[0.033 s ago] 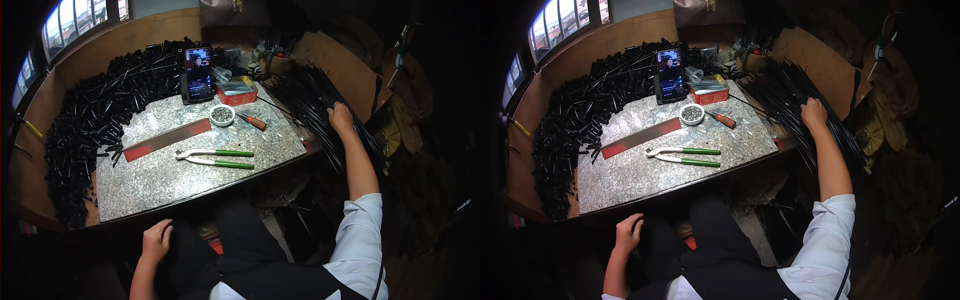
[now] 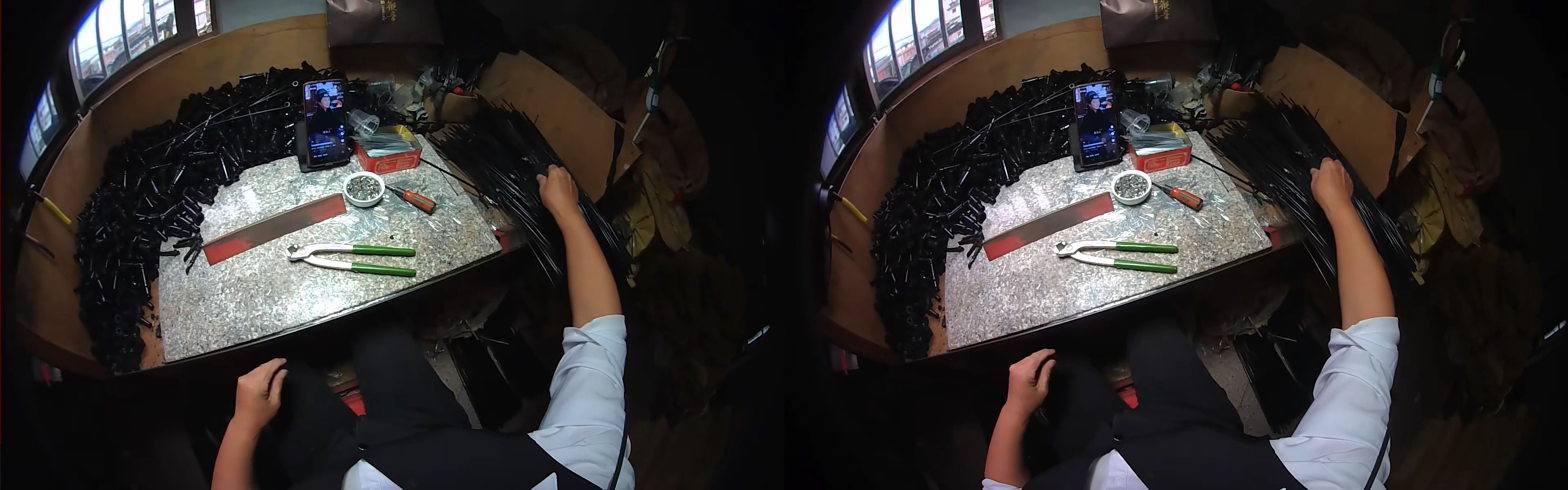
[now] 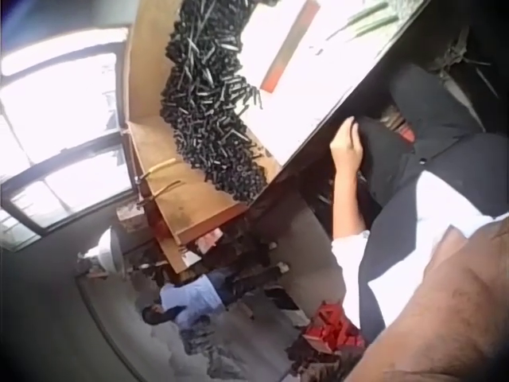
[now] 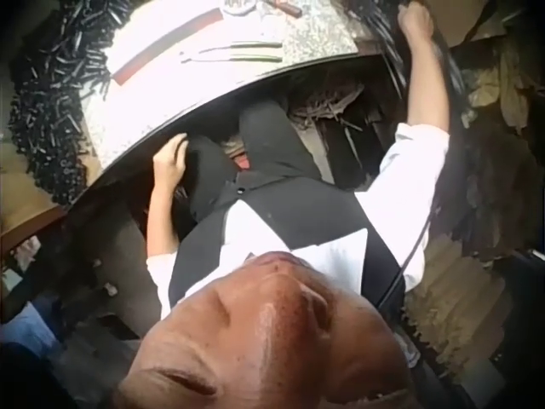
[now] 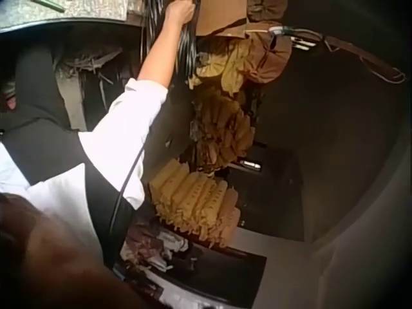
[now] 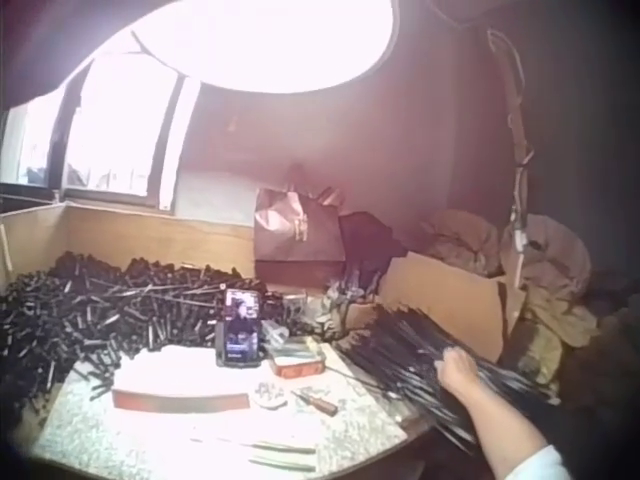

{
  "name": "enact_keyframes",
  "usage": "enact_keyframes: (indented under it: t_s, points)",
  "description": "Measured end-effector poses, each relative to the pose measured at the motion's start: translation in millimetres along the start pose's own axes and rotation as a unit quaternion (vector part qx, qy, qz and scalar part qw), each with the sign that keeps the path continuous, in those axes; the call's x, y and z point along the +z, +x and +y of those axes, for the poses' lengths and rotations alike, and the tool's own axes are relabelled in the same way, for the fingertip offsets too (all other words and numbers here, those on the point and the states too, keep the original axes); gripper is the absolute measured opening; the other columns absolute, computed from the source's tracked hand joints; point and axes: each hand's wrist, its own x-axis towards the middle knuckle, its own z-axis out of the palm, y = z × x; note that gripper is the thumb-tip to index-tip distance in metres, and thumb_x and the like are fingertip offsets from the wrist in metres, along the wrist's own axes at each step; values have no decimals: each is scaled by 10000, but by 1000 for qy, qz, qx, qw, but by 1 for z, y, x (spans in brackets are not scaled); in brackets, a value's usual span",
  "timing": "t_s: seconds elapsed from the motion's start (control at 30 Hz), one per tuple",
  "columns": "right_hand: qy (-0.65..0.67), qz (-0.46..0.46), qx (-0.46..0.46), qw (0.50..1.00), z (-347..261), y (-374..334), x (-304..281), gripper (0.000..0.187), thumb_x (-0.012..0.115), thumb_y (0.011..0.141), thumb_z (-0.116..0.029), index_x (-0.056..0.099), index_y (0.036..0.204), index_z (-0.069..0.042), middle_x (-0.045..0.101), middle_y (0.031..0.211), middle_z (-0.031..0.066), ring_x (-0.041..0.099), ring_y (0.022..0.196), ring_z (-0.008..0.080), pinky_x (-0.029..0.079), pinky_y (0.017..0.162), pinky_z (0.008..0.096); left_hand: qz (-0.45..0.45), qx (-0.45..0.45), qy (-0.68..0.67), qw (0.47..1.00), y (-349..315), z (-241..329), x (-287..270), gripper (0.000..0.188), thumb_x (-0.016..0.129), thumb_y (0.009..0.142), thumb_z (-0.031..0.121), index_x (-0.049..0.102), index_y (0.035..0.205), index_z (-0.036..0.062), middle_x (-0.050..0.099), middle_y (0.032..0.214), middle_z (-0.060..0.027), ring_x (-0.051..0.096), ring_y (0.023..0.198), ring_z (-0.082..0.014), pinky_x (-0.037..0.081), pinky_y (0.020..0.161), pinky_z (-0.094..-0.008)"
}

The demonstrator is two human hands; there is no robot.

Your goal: Assembling and trimming black plastic components at a production workbench.

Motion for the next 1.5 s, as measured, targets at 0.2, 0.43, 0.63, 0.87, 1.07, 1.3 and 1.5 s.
enact_keyframes:
  t_s: [0.2, 0.43, 0.63, 0.87, 1.07, 1.3, 1.5]
  points:
    - [-27, 32, 28, 999, 8, 24, -3, 262, 595, 887, -217, 583, 933, 40, 637, 963, 265, 614, 961, 404, 493, 812, 483, -29, 44, 6, 999, 19, 28, -8, 183, 673, 787, 3, 646, 966, 27, 679, 897, -151, 675, 792, -298, 539, 691, -336]
    - [-71, -73, -28, 994, 6, 20, -23, 217, 575, 885, -146, 599, 944, 61, 644, 969, 266, 623, 935, 411, 504, 806, 477, -32, 90, 1, 995, 25, 36, -11, 189, 680, 777, 11, 640, 961, 24, 673, 867, -143, 668, 768, -297, 538, 666, -340]
    - [-49, -9, 29, 998, 22, 42, -17, 193, 438, 906, -5, 569, 1026, 72, 628, 1020, 276, 621, 947, 417, 519, 802, 470, -42, 96, 13, 994, 25, 41, -17, 185, 681, 776, 14, 644, 958, 20, 671, 861, -143, 664, 756, -295, 537, 657, -341]
    - [80, 41, 82, 993, 41, 75, -23, 348, 430, 908, 23, 436, 1256, 31, 585, 1147, 274, 575, 1062, 414, 474, 894, 495, -49, 106, 19, 993, 31, 44, -23, 179, 689, 776, 31, 647, 950, 19, 671, 857, -142, 662, 754, -298, 536, 662, -346]
    - [16, 173, -61, 983, 19, 87, -66, 528, 435, 867, 91, 315, 1374, 11, 526, 1235, 285, 508, 1165, 413, 436, 944, 453, -47, 140, 10, 989, 46, 53, -22, 178, 696, 774, 38, 649, 944, 21, 669, 842, -138, 662, 759, -294, 537, 673, -348]
    - [201, 208, -215, 933, -85, 50, -121, 599, 466, 886, 68, 251, 1427, -73, 512, 1231, 299, 514, 1153, 418, 446, 942, 438, -25, 164, 32, 986, 55, 69, -32, 234, 703, 756, 3, 635, 979, 22, 670, 879, -139, 665, 793, -302, 538, 698, -345]
    - [280, 160, -308, 895, -164, -21, -155, 671, 514, 865, 69, 235, 1454, -89, 581, 995, 211, 606, 909, 360, 478, 800, 414, 120, 159, 56, 978, 93, 95, -50, 419, 749, 735, 67, 590, 1114, -11, 580, 1193, -211, 548, 1141, -368, 453, 941, -402]
